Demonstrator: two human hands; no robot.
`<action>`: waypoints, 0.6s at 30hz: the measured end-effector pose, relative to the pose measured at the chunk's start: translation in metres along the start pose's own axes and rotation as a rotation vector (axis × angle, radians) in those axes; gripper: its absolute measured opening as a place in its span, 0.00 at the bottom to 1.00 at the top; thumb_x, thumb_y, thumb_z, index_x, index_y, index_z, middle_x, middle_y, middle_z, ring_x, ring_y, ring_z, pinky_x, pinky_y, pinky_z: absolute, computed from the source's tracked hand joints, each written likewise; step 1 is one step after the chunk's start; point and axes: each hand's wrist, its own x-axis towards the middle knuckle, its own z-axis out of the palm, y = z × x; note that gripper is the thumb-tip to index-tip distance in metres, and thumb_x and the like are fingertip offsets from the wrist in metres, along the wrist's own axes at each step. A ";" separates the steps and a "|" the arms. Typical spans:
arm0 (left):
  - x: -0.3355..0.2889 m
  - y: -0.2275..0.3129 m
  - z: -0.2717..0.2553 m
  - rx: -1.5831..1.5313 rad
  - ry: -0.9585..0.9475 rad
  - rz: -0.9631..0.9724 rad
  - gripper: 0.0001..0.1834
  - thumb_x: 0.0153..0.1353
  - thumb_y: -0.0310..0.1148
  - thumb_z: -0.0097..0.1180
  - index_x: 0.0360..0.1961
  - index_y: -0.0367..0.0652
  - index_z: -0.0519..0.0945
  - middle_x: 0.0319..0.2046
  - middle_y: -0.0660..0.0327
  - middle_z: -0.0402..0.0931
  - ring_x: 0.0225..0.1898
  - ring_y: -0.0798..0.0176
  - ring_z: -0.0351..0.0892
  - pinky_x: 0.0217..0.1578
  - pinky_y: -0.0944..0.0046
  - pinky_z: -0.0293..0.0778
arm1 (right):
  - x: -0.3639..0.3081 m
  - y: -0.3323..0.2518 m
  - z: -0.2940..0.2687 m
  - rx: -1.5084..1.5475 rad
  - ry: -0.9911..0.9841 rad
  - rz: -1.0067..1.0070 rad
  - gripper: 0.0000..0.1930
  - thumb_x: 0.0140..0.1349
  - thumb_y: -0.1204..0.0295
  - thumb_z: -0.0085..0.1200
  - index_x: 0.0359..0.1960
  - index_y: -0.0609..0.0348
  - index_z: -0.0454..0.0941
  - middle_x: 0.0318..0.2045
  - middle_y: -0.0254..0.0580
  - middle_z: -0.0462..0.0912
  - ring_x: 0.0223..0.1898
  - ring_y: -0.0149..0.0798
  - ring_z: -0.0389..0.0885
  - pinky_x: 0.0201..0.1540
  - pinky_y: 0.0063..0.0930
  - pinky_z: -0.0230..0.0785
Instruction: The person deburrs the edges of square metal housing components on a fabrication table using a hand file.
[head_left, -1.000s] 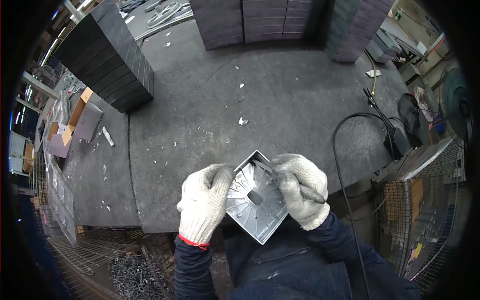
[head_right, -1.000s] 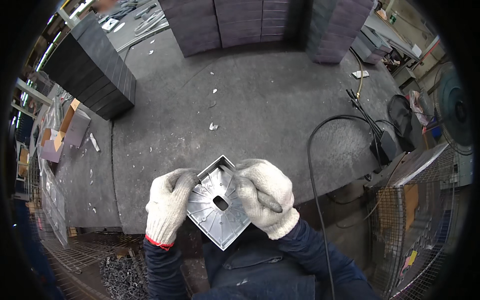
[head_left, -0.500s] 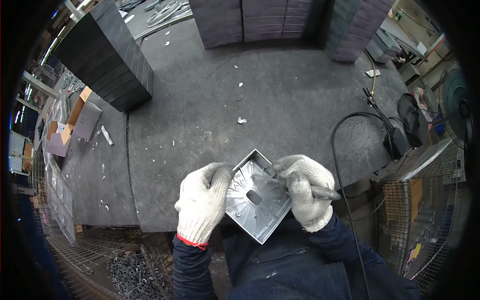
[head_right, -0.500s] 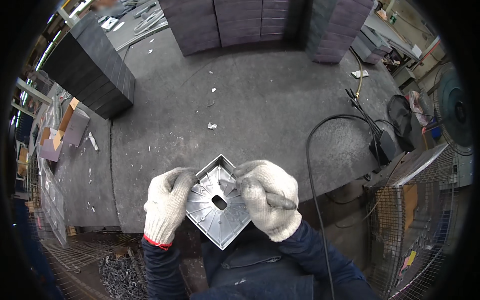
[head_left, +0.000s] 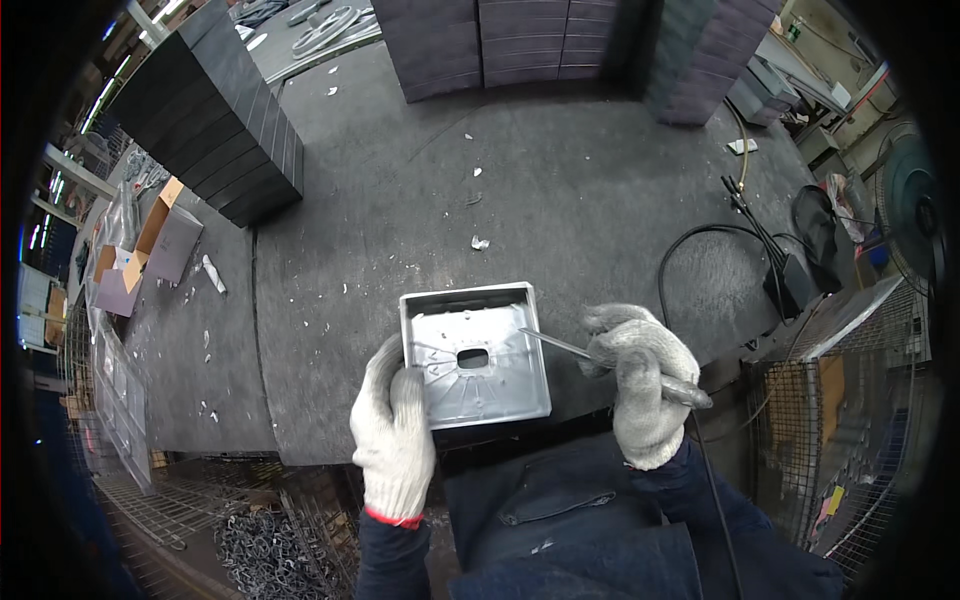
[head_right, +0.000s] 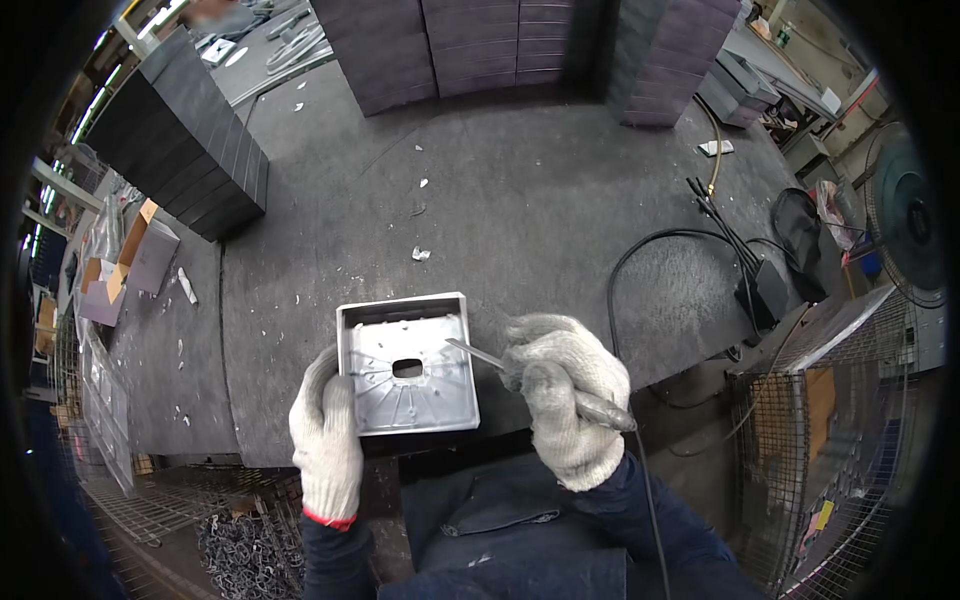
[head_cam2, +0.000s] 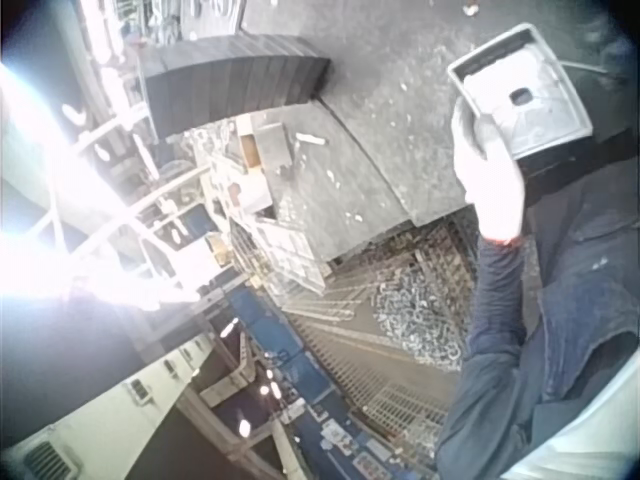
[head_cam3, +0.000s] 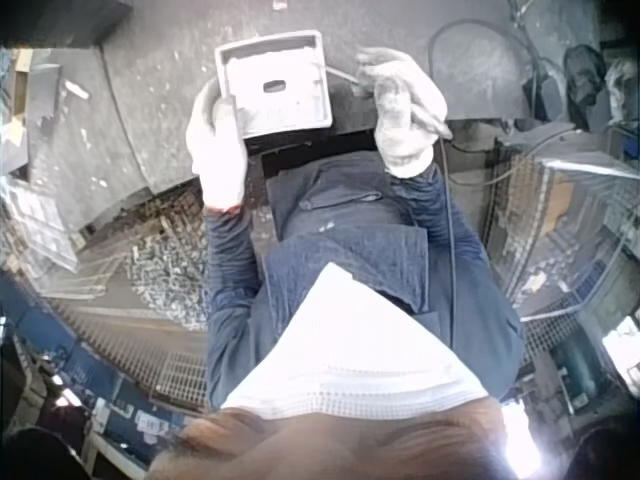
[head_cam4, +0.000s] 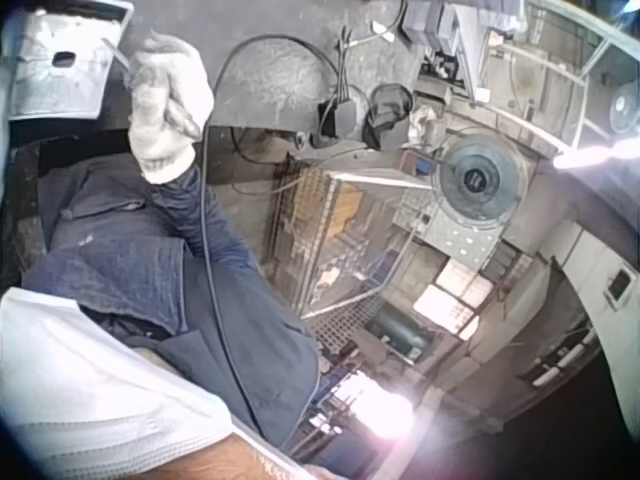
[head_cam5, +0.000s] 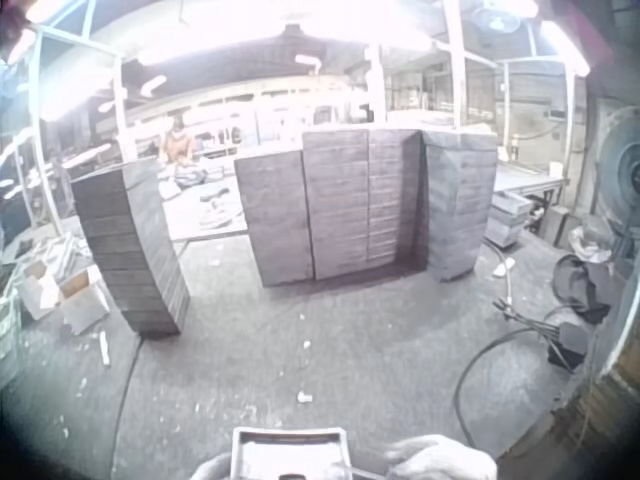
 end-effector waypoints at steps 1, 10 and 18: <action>-0.005 0.003 -0.001 -0.057 0.035 -0.047 0.24 0.78 0.34 0.60 0.67 0.29 0.81 0.55 0.50 0.88 0.48 0.63 0.89 0.53 0.62 0.84 | -0.002 0.001 -0.002 0.007 0.012 0.023 0.15 0.76 0.68 0.54 0.39 0.69 0.88 0.31 0.47 0.89 0.42 0.48 0.91 0.45 0.42 0.85; 0.031 0.007 0.007 0.472 -0.007 0.216 0.20 0.71 0.37 0.68 0.59 0.38 0.83 0.55 0.42 0.84 0.48 0.42 0.89 0.51 0.45 0.84 | -0.010 0.013 0.020 0.044 -0.024 0.186 0.09 0.75 0.73 0.63 0.40 0.69 0.88 0.36 0.52 0.91 0.36 0.42 0.90 0.41 0.35 0.82; 0.034 0.020 0.023 0.195 -0.116 0.092 0.12 0.76 0.31 0.60 0.52 0.32 0.85 0.42 0.50 0.88 0.44 0.57 0.88 0.49 0.56 0.82 | 0.001 0.031 0.036 0.041 0.071 0.133 0.06 0.72 0.78 0.64 0.39 0.70 0.88 0.35 0.51 0.91 0.35 0.43 0.91 0.40 0.34 0.83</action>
